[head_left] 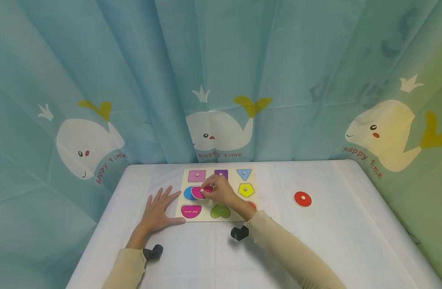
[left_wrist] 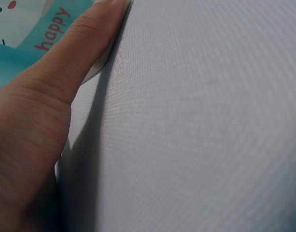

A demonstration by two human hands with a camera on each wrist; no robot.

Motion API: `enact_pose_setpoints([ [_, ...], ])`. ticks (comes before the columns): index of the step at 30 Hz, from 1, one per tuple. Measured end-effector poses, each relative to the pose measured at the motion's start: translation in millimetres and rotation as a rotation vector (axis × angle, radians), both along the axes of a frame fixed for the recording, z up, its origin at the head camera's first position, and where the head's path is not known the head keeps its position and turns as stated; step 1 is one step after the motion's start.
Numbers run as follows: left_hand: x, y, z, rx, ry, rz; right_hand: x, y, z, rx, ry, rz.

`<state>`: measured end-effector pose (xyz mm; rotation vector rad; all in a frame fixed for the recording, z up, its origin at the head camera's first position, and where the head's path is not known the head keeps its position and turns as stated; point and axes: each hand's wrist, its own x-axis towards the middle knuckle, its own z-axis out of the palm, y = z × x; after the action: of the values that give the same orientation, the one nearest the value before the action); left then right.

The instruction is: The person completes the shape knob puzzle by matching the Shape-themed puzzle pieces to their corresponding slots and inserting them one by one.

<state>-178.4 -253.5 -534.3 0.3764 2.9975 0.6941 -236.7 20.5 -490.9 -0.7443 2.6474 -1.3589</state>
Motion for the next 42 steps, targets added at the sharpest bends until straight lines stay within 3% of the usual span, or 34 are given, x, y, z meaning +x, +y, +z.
enact_pose_setpoints([
  [10,-1.3,-0.1,1.4,0.011,0.004,-0.01,18.3,-21,-20.1,0.004,0.038,0.058],
  [21,-2.3,-0.6,2.7,0.013,0.013,-0.022,25.4,-34,-38.2,0.0,0.111,0.064],
  [30,-2.8,-0.1,0.6,-0.002,0.011,-0.015,30.8,-40,-40.8,0.092,0.117,0.011],
  [42,-4.1,-1.4,-4.7,0.006,0.017,-0.017,35.5,-41,-41.2,0.12,0.07,-0.023],
])
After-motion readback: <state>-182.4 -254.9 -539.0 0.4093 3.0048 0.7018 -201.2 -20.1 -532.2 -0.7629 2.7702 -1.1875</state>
